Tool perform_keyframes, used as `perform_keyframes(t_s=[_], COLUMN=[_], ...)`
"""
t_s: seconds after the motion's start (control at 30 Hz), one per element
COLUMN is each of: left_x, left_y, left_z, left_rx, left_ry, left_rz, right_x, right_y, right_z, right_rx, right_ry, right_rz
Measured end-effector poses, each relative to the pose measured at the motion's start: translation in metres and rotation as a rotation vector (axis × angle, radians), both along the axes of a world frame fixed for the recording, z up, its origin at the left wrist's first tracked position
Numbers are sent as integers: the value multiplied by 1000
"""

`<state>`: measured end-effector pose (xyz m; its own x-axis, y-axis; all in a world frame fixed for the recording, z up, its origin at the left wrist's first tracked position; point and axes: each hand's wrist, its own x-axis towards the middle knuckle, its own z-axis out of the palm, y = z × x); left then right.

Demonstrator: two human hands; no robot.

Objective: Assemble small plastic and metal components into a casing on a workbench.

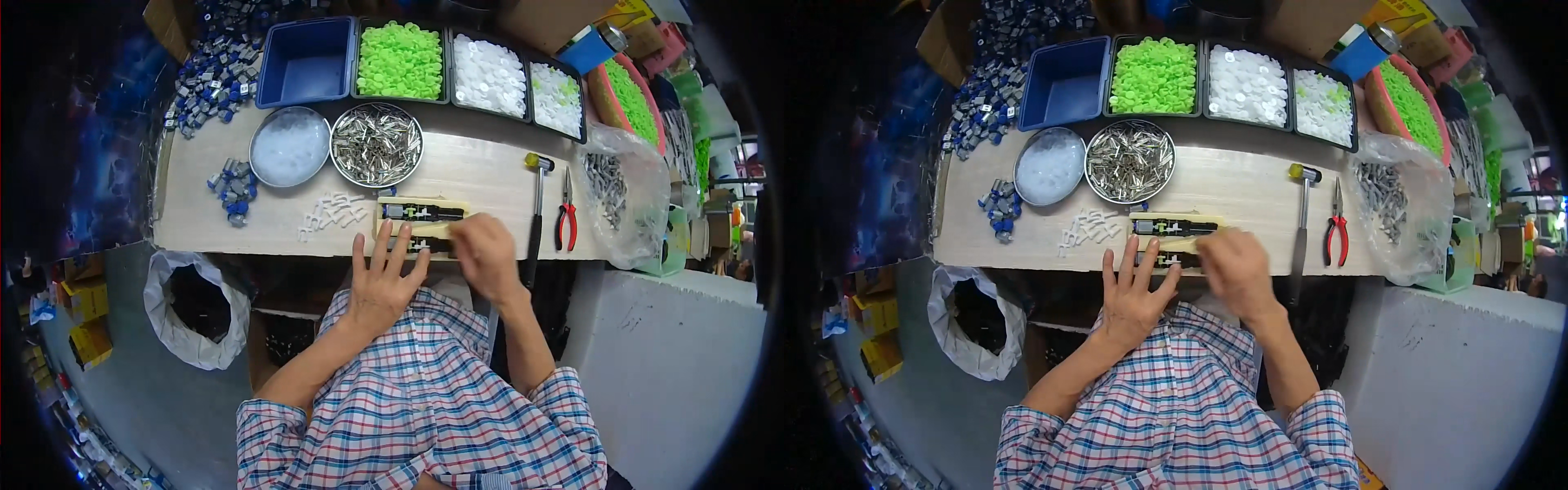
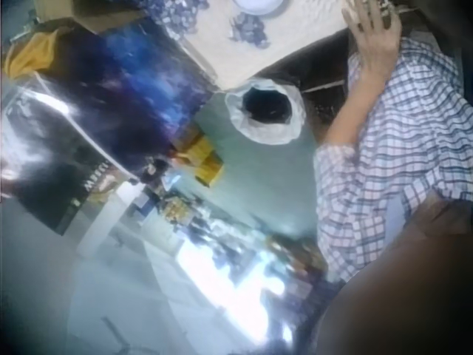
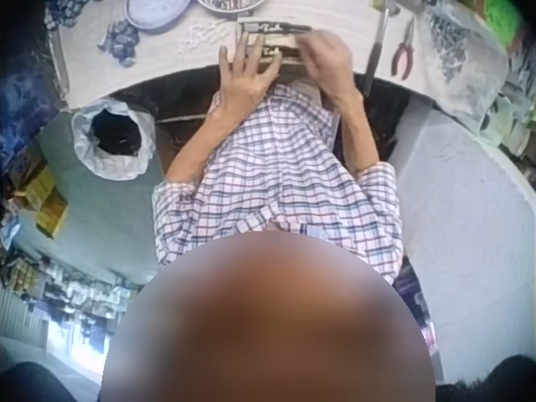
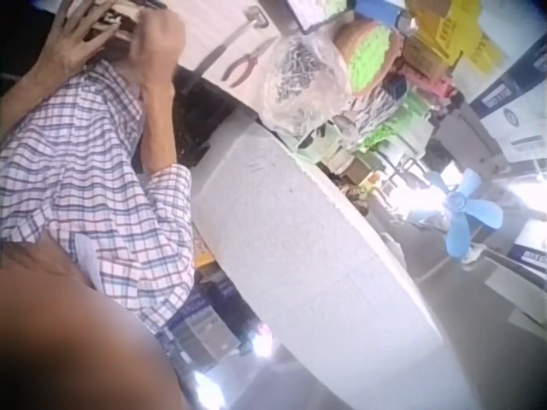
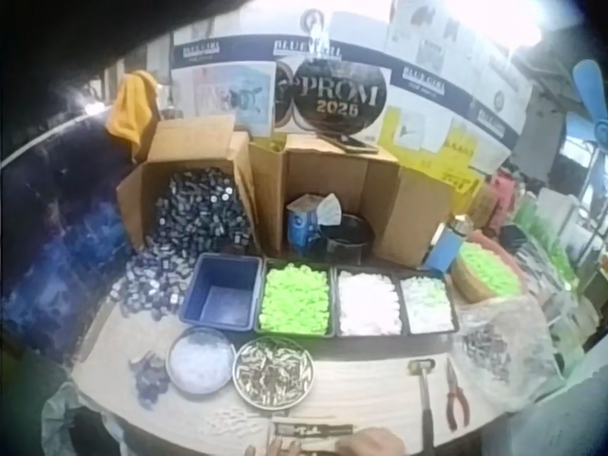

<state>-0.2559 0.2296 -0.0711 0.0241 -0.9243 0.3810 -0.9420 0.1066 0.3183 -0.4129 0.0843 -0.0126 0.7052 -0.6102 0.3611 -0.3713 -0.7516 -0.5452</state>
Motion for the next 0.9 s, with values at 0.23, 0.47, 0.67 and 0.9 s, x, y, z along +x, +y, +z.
perform_keyframes(t_s=[0.23,0.47,0.67,0.9], left_x=[6,54,94,103], left_y=[12,24,21,22], left_z=[-18,0,4,8], left_rx=[-5,-228,-151,-150], left_ry=[-65,237,223,152], left_rz=[-39,411,484,536], right_x=[-129,-278,-302,-317], right_y=[-81,-169,-188,-202], right_z=[-13,-47,-77,-81], right_rx=[-182,-439,-183,-2], right_ry=[-28,529,523,419], right_rz=[-665,-880,-824,-851])
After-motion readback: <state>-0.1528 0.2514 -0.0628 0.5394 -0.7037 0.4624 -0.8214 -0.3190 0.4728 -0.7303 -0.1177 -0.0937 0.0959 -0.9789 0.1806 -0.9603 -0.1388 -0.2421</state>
